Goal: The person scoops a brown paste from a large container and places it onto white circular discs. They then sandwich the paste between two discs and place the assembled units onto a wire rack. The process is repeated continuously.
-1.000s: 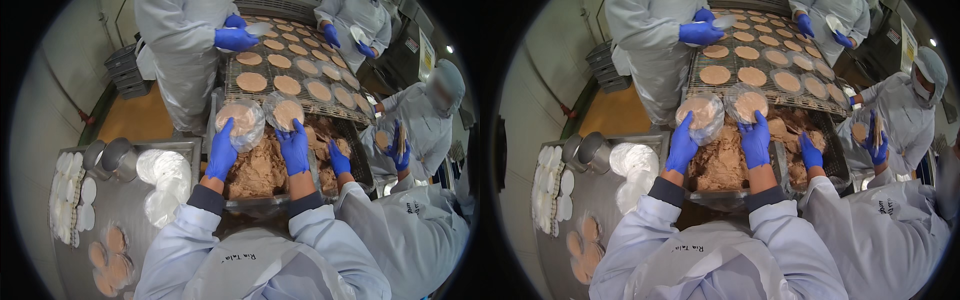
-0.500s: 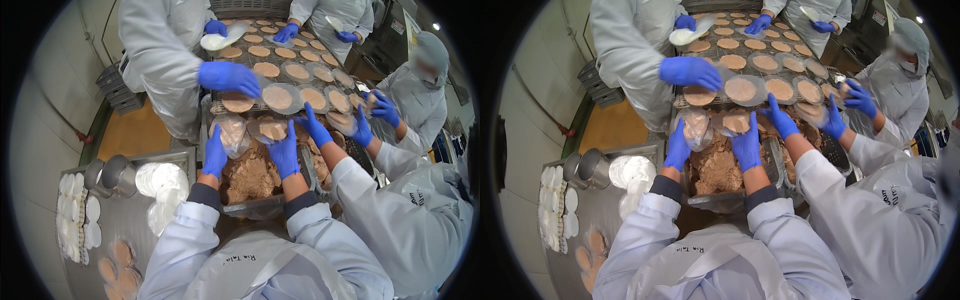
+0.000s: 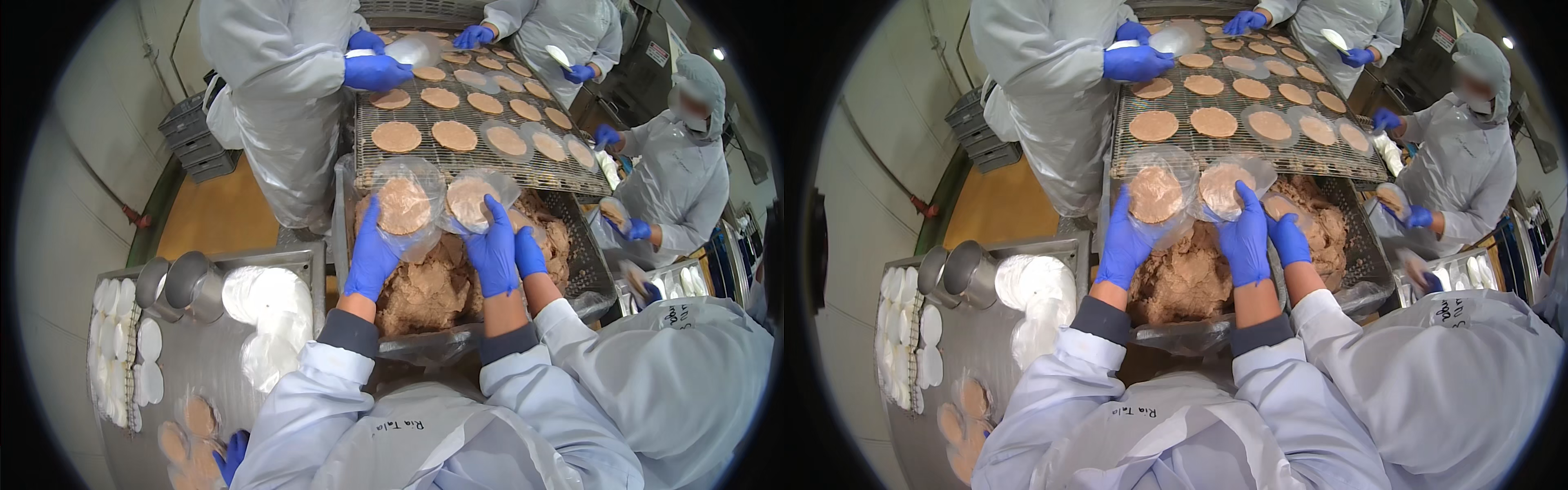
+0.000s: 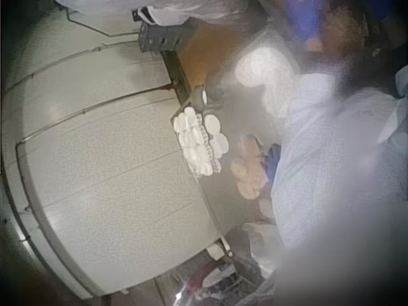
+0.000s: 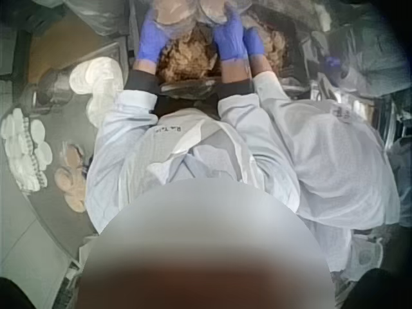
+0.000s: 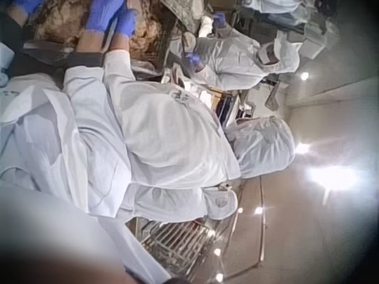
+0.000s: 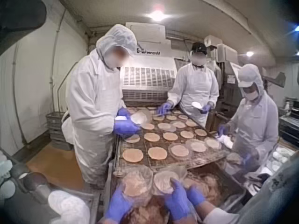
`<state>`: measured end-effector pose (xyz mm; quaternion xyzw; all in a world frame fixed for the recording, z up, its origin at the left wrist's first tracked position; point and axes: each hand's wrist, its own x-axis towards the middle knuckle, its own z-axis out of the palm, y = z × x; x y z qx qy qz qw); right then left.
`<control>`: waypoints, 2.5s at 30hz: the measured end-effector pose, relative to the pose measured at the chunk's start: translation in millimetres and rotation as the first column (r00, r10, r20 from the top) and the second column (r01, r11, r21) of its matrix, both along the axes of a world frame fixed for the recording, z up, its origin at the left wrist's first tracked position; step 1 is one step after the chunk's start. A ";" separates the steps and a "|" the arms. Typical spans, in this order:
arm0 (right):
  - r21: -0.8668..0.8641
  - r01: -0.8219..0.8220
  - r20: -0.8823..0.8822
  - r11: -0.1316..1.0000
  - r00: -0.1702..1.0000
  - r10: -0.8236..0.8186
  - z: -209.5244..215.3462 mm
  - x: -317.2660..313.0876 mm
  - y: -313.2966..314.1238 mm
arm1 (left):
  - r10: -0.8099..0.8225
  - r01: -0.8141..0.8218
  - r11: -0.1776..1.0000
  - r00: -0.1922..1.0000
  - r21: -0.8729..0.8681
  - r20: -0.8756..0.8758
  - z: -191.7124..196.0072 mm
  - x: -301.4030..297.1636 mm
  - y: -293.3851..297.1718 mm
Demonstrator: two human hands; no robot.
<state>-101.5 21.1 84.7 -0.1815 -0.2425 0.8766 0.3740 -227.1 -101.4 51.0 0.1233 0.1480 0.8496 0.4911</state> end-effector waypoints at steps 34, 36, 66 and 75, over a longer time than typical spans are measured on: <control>-0.071 0.023 -0.144 0.997 0.989 -0.033 -52.4 -23.6 20.6 | 0.321 -0.352 0.913 0.932 -0.207 -0.167 -30.9 -3.7 -90.1; -0.152 -0.238 -0.415 0.959 0.896 0.157 -104.9 -13.6 61.3 | 0.443 -0.526 0.819 0.833 -0.229 -0.332 -33.2 9.0 -171.2; -0.258 -0.150 -0.290 0.954 0.954 0.072 -21.1 -49.3 27.1 | 0.306 -0.398 0.844 0.908 -0.359 -0.287 4.5 -10.7 11.3; -0.070 -0.314 -0.306 0.947 0.910 0.279 -34.8 -40.1 -71.1 | 0.138 -0.783 0.574 0.381 -0.240 -0.914 27.9 -0.7 -54.8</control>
